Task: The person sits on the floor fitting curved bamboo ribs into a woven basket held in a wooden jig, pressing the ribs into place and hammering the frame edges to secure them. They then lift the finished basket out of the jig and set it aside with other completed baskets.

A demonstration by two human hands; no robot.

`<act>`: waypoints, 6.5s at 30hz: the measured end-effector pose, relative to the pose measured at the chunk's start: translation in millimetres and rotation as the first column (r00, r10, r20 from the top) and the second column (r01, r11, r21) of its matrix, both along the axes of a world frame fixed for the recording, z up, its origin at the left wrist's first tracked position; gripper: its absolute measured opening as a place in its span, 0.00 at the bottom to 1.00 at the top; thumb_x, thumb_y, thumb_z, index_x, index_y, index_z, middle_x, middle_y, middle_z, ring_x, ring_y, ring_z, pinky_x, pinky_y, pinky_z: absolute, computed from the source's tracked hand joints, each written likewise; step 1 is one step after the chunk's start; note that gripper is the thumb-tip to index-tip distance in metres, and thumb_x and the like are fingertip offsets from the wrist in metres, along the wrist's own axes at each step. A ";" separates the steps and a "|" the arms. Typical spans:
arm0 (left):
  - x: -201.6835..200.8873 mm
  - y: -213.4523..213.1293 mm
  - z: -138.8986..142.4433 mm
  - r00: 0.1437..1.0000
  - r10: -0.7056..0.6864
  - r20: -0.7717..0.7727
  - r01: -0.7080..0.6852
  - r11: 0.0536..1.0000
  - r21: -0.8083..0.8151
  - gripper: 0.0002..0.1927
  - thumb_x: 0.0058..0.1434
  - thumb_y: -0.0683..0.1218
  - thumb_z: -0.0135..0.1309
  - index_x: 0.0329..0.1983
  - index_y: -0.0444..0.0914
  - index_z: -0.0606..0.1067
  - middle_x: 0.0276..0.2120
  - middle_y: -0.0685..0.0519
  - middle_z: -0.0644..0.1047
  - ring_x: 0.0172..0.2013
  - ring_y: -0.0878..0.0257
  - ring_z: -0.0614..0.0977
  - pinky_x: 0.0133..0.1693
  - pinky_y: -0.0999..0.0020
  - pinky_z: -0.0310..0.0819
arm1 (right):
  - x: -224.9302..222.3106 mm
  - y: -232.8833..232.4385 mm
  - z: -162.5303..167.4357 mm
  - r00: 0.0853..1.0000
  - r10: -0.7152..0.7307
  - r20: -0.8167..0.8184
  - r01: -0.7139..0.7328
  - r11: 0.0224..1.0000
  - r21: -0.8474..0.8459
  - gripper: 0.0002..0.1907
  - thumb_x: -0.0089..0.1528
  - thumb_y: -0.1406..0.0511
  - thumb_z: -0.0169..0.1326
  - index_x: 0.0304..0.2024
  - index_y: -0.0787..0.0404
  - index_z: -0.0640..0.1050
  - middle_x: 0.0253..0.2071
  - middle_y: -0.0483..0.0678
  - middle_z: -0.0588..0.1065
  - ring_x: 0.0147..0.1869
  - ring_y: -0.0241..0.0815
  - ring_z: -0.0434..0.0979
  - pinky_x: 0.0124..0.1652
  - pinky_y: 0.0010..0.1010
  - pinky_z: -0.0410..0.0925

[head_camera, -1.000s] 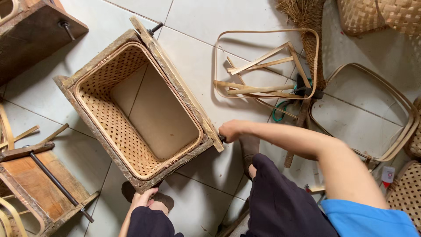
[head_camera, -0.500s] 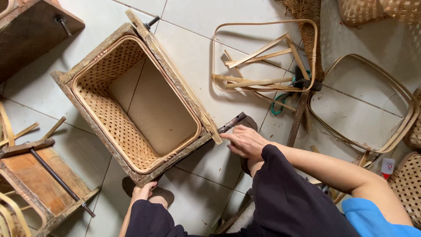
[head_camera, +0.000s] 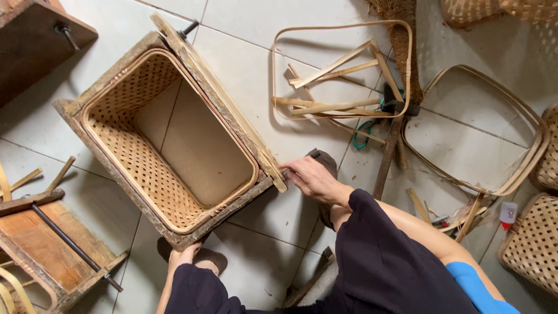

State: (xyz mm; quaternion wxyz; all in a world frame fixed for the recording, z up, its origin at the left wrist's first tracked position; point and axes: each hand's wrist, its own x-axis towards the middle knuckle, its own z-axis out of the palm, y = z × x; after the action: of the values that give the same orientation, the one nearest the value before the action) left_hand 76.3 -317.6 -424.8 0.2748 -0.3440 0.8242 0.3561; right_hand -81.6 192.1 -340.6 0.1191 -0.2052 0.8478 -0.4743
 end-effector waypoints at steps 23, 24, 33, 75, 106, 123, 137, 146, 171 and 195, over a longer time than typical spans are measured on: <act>-6.9 6.3 8.0 0.997 -0.036 0.062 0.043 0.993 -0.113 0.25 0.51 0.52 0.64 0.51 0.38 0.82 0.50 0.45 0.83 0.51 0.54 0.82 0.53 0.61 0.71 | -12.4 -5.1 18.1 0.990 0.094 0.107 -0.105 0.990 0.096 0.18 0.71 0.60 0.43 0.61 0.57 0.69 0.39 0.45 0.80 0.51 0.45 0.78 0.66 0.50 0.55; -6.8 5.7 7.0 0.998 -0.036 0.057 0.041 0.994 -0.102 0.25 0.50 0.52 0.64 0.51 0.38 0.82 0.49 0.45 0.83 0.51 0.54 0.82 0.53 0.61 0.71 | -11.5 -4.8 16.9 0.991 0.091 0.103 -0.102 0.989 0.110 0.18 0.70 0.60 0.43 0.60 0.58 0.69 0.39 0.45 0.81 0.51 0.45 0.78 0.66 0.52 0.52; -20.1 11.2 13.8 0.988 -0.146 0.058 0.153 0.978 -0.140 0.24 0.50 0.53 0.63 0.47 0.36 0.83 0.44 0.43 0.85 0.49 0.52 0.84 0.51 0.60 0.74 | -69.9 -18.1 -53.2 0.724 0.456 0.517 -0.679 0.601 0.421 0.27 0.49 0.52 0.67 0.46 0.58 0.81 0.37 0.53 0.79 0.44 0.54 0.80 0.47 0.46 0.73; -23.0 47.4 48.0 0.999 -0.022 0.035 0.030 0.973 -0.229 0.25 0.52 0.55 0.59 0.50 0.38 0.82 0.48 0.40 0.83 0.53 0.45 0.82 0.55 0.53 0.71 | -16.3 -4.9 14.5 0.912 0.128 0.389 -0.176 0.980 0.090 0.22 0.71 0.62 0.40 0.68 0.53 0.65 0.27 0.49 0.81 0.50 0.42 0.79 0.69 0.39 0.57; -54.1 77.8 80.8 0.994 0.096 0.044 -0.078 0.950 -0.303 0.29 0.51 0.56 0.60 0.53 0.36 0.80 0.52 0.38 0.80 0.56 0.43 0.79 0.57 0.50 0.69 | -27.8 4.2 -11.0 0.985 0.124 0.121 -0.133 0.989 0.070 0.22 0.72 0.59 0.41 0.67 0.55 0.68 0.42 0.47 0.81 0.53 0.43 0.77 0.66 0.42 0.54; -63.3 65.5 55.9 0.989 0.129 -0.076 -0.147 0.935 -0.322 0.27 0.49 0.54 0.62 0.51 0.37 0.81 0.49 0.38 0.81 0.53 0.42 0.80 0.55 0.50 0.72 | -50.1 89.6 -61.0 0.988 0.138 -0.069 -0.075 0.822 0.564 0.23 0.63 0.65 0.56 0.61 0.46 0.76 0.53 0.41 0.78 0.63 0.45 0.73 0.63 0.42 0.60; -52.0 69.1 57.3 0.996 0.081 -0.047 -0.093 0.928 -0.361 0.23 0.54 0.55 0.59 0.44 0.33 0.82 0.39 0.36 0.83 0.47 0.39 0.83 0.51 0.49 0.75 | -29.1 5.6 -58.7 0.899 0.016 0.437 0.207 0.865 -0.458 0.19 0.74 0.57 0.44 0.56 0.65 0.77 0.40 0.51 0.82 0.47 0.46 0.80 0.52 0.34 0.70; -55.7 85.9 84.9 0.996 0.085 -0.029 -0.089 0.945 -0.315 0.25 0.51 0.55 0.61 0.48 0.37 0.81 0.43 0.36 0.82 0.49 0.39 0.82 0.51 0.49 0.74 | -21.5 10.1 -38.3 0.932 -0.047 0.360 0.159 0.944 -0.289 0.21 0.72 0.58 0.45 0.57 0.67 0.77 0.39 0.48 0.80 0.49 0.42 0.79 0.54 0.33 0.68; -54.4 78.9 35.6 0.844 0.357 -0.400 -0.248 0.921 0.299 0.33 0.47 0.37 0.61 0.59 0.35 0.71 0.51 0.49 0.80 0.52 0.57 0.79 0.54 0.63 0.72 | -24.0 -7.2 -63.3 0.991 0.058 -0.117 -0.043 0.991 0.129 0.52 0.50 0.54 0.66 0.72 0.61 0.60 0.66 0.57 0.66 0.69 0.58 0.61 0.66 0.48 0.51; -58.0 98.8 43.1 0.911 0.145 -0.385 -0.132 0.989 0.062 0.44 0.42 0.42 0.62 0.67 0.36 0.64 0.55 0.41 0.77 0.56 0.48 0.78 0.58 0.59 0.72 | -42.1 -24.1 -38.4 0.985 -0.164 -0.055 0.166 0.986 0.023 0.22 0.52 0.66 0.60 0.50 0.59 0.77 0.43 0.56 0.78 0.51 0.61 0.77 0.51 0.40 0.71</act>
State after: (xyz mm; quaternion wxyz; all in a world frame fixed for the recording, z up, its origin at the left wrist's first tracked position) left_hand 18.3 -218.8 -381.7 0.0859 -0.3193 0.8296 0.4499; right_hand -123.7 168.0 -379.0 0.0597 -0.1452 0.8711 -0.4653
